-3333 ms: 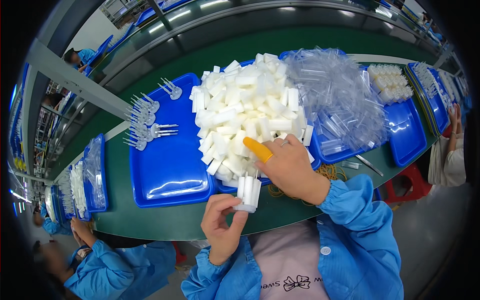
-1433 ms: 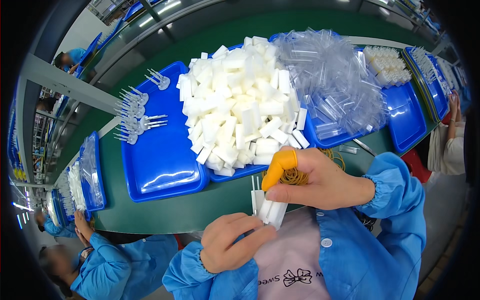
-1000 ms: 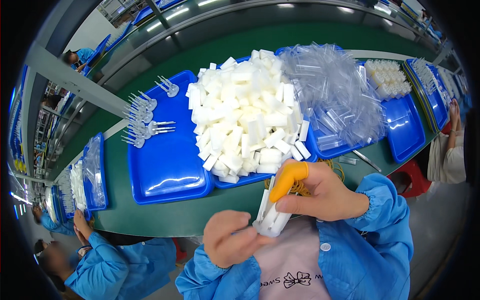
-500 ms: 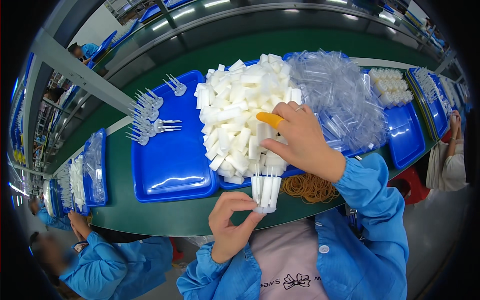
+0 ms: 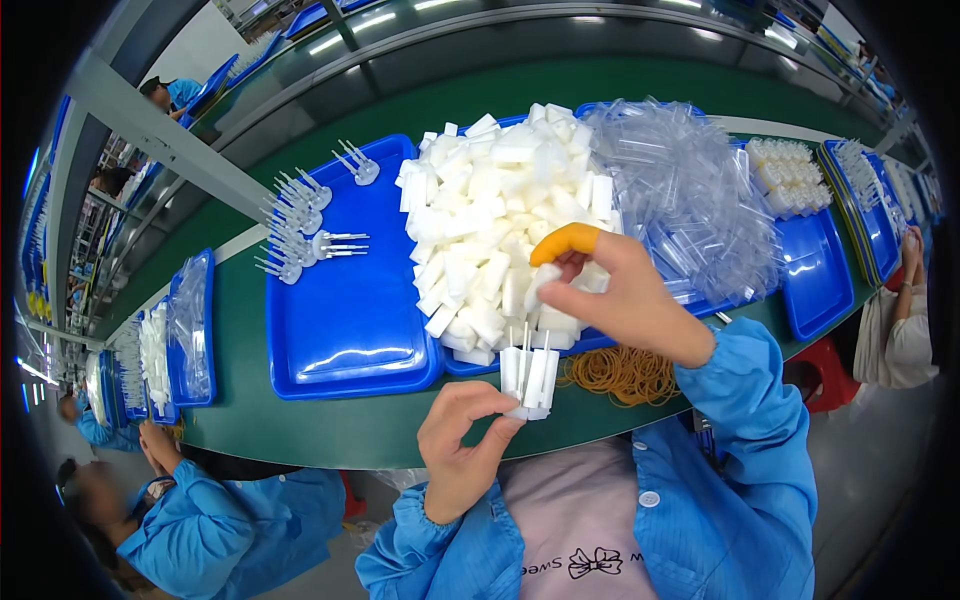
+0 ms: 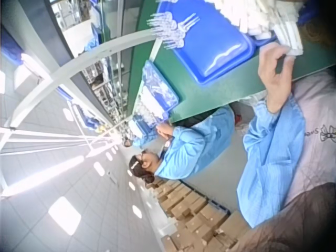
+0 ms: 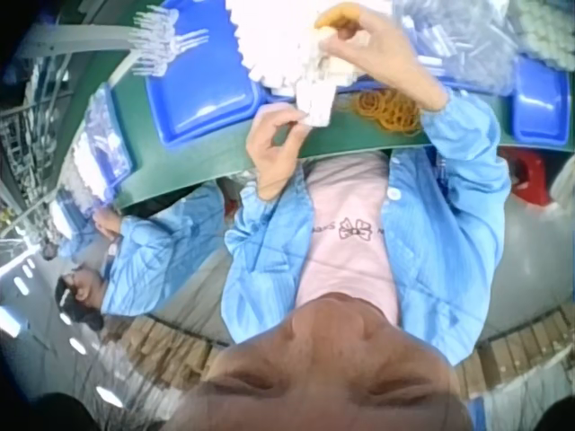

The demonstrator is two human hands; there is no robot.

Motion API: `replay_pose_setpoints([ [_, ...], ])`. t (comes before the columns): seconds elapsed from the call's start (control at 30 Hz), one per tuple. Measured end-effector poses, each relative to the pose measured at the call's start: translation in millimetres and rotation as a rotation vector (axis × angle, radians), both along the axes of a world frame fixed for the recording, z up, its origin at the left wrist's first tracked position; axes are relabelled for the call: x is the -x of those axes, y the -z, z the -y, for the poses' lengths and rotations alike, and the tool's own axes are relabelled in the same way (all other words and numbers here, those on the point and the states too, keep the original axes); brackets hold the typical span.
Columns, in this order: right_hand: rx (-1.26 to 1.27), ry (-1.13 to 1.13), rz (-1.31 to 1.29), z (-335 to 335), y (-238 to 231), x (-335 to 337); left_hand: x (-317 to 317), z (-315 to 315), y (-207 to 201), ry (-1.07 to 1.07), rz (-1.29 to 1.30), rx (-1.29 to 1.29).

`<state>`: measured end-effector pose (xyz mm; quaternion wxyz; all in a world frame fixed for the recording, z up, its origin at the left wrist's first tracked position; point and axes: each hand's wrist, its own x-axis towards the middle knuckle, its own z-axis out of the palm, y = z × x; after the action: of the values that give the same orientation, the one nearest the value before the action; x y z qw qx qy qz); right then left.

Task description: The person assembles small white plastic components by inserting them into clear plastic tubes. They then secure the assembled units with a yellow rubber band and use a tool to trim the excess plastic. The process is repeated for multiple units on a factory assembly line.

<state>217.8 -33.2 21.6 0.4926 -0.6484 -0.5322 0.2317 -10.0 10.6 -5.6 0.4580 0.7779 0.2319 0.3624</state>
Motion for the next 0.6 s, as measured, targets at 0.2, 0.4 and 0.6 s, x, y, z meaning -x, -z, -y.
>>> replay_pose_setpoints([
  [0.2,0.104,-0.14,-0.746,15.5,-13.2,-2.4,-2.7,6.0,-6.8,0.047,-0.004,0.036],
  [0.4,0.151,-0.161,-0.821,18.1,-11.2,-8.8,-1.9,6.8,-8.8,0.054,-0.007,0.013],
  [0.6,0.204,-0.2,-0.873,17.9,-4.7,-2.7,-1.7,6.8,-11.7,0.058,-0.016,0.008],
])
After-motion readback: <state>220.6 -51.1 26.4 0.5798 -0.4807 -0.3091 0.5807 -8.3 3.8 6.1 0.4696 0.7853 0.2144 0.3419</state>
